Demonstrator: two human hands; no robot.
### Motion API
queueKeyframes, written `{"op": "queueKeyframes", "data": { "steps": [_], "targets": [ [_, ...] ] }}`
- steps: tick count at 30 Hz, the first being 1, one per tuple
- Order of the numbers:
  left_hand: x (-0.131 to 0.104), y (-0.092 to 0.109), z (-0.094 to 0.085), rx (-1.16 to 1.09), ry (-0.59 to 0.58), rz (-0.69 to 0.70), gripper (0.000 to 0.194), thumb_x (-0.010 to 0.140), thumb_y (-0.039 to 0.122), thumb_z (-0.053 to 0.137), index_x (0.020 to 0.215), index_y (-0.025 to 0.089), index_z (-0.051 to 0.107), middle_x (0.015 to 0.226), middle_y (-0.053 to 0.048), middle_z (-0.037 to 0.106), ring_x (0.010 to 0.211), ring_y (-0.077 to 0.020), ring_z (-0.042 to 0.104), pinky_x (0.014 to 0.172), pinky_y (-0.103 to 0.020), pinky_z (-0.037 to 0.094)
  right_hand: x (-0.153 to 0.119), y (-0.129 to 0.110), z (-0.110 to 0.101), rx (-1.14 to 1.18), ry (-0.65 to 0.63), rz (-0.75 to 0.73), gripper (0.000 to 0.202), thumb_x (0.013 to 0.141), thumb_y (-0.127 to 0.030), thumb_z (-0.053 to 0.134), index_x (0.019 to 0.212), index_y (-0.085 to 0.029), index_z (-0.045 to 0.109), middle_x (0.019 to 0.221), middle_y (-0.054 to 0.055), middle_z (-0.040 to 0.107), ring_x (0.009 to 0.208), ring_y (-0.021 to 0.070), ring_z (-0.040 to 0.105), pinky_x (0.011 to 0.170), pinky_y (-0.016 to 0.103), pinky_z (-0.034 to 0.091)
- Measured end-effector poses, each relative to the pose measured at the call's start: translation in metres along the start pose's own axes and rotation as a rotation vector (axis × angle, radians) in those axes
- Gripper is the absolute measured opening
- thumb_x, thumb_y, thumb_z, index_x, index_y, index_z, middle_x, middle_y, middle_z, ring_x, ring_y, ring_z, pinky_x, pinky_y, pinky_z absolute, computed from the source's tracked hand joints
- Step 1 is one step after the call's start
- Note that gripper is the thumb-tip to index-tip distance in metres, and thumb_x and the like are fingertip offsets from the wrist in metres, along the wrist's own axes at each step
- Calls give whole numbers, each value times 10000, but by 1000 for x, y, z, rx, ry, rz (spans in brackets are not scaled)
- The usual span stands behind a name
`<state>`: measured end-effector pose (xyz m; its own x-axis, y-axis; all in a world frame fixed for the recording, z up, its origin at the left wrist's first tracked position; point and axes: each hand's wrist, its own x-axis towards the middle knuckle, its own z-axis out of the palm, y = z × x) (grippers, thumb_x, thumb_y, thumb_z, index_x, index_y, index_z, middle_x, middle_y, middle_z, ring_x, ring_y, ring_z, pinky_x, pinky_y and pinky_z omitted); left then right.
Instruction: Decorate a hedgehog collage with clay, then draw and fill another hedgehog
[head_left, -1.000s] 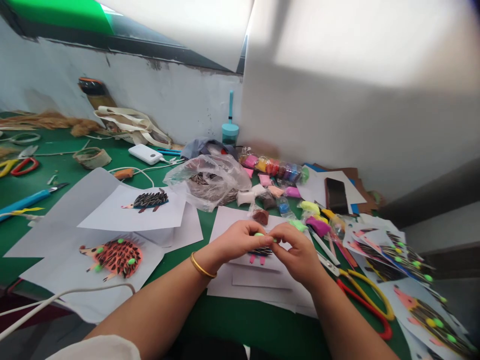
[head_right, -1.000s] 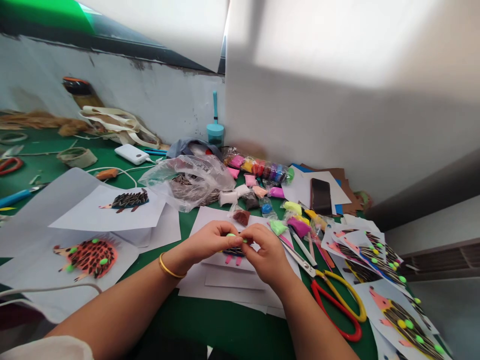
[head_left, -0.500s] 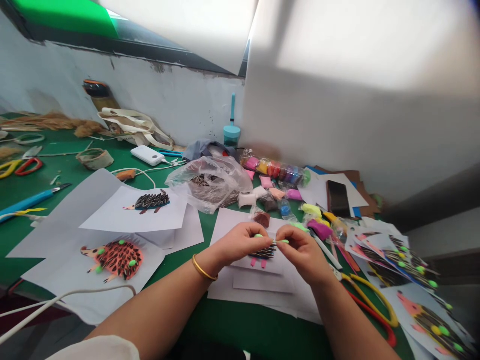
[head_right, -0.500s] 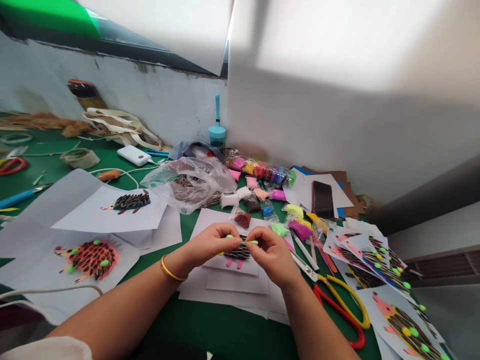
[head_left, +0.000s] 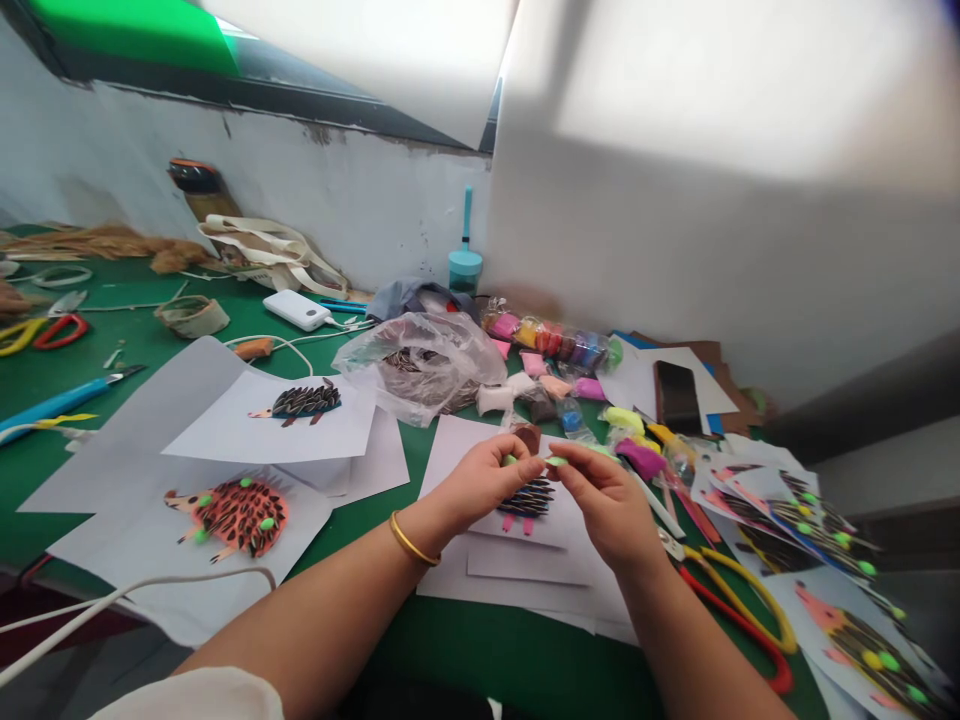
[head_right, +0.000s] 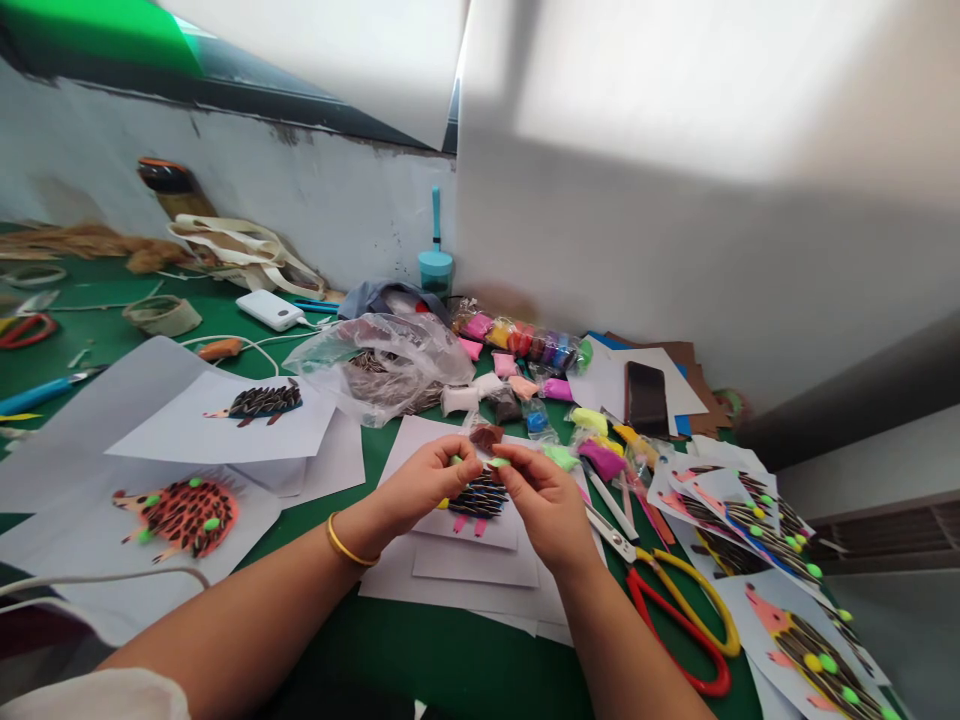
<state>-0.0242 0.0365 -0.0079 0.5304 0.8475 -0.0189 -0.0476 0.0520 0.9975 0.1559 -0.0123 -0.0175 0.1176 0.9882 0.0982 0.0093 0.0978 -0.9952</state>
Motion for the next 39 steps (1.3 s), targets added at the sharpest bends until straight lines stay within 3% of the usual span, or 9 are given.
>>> {"op": "queueKeyframes", "data": {
  "steps": [4, 9, 14, 19, 25, 28, 32, 35, 39],
  "targets": [
    [-2, 5, 4, 164, 84, 66, 307, 795, 464, 688, 861, 166, 659, 831, -19, 634, 741, -144, 554, 673, -257, 423, -3, -6, 7, -81, -3, -63, 220, 792, -393, 750, 944, -236, 728, 934, 43, 720, 851, 202, 670, 784, 346, 550],
    [-5, 8, 8, 134, 131, 141, 241, 848, 404, 619, 784, 171, 626, 765, -5, 589, 711, -130, 520, 663, -247, 410, -2, -4, 5, -190, 35, -138, 170, 826, -367, 715, 916, -223, 707, 894, 36, 692, 814, 181, 636, 755, 320, 527],
    [-2, 4, 10, -331, 156, -70, 245, 835, 416, 637, 877, 181, 581, 688, 35, 522, 557, -70, 447, 530, -195, 327, -3, -4, 3, -132, 185, -199, 222, 854, -334, 688, 1053, -242, 654, 927, 38, 679, 826, 179, 642, 735, 313, 529],
    [-3, 0, 17, -787, 87, -148, 289, 810, 428, 700, 816, 168, 574, 721, 23, 519, 612, -72, 491, 572, -179, 402, -15, -9, 21, -420, -118, -449, 110, 887, -254, 645, 982, -251, 700, 926, 52, 679, 869, 202, 631, 779, 345, 521],
    [-6, 8, 19, -1185, 103, -282, 279, 926, 364, 523, 745, 157, 573, 803, -39, 583, 820, -129, 606, 849, -247, 502, -20, -5, 41, -788, -119, -692, 285, 931, -174, 529, 1156, -244, 689, 982, 83, 690, 927, 233, 618, 830, 406, 493],
    [-4, 16, 9, -1231, 119, -296, 424, 948, 499, 431, 748, 155, 579, 809, -72, 600, 819, -165, 620, 849, -316, 525, -23, -5, 44, -927, -137, -727, 374, 951, -256, 508, 1311, -226, 606, 1195, 116, 656, 1102, 274, 586, 936, 452, 457],
    [-3, 21, -2, -1272, 166, -235, 521, 938, 610, 366, 801, 162, 594, 813, -84, 622, 849, -200, 644, 868, -387, 535, -29, -5, 49, -1045, -247, -760, 522, 982, -442, 410, 1455, -224, 453, 1472, 96, 495, 1382, 325, 384, 1101, 506, 322],
    [-4, 20, -1, -1252, 168, -292, 490, 957, 573, 364, 841, 162, 603, 842, -86, 650, 852, -197, 662, 863, -383, 535, -29, -4, 53, -1058, -328, -818, 638, 993, -540, 302, 1512, -172, 345, 1499, 97, 468, 1449, 319, 293, 1172, 527, 202],
    [-4, 19, 2, -1234, 144, -303, 396, 975, 468, 395, 890, 155, 622, 880, -88, 680, 854, -178, 675, 871, -342, 528, -24, -6, 49, -1159, -232, -814, 745, 952, -624, 356, 1537, -167, 290, 1528, 126, 417, 1467, 348, 245, 1198, 573, 56]
  ]
}}
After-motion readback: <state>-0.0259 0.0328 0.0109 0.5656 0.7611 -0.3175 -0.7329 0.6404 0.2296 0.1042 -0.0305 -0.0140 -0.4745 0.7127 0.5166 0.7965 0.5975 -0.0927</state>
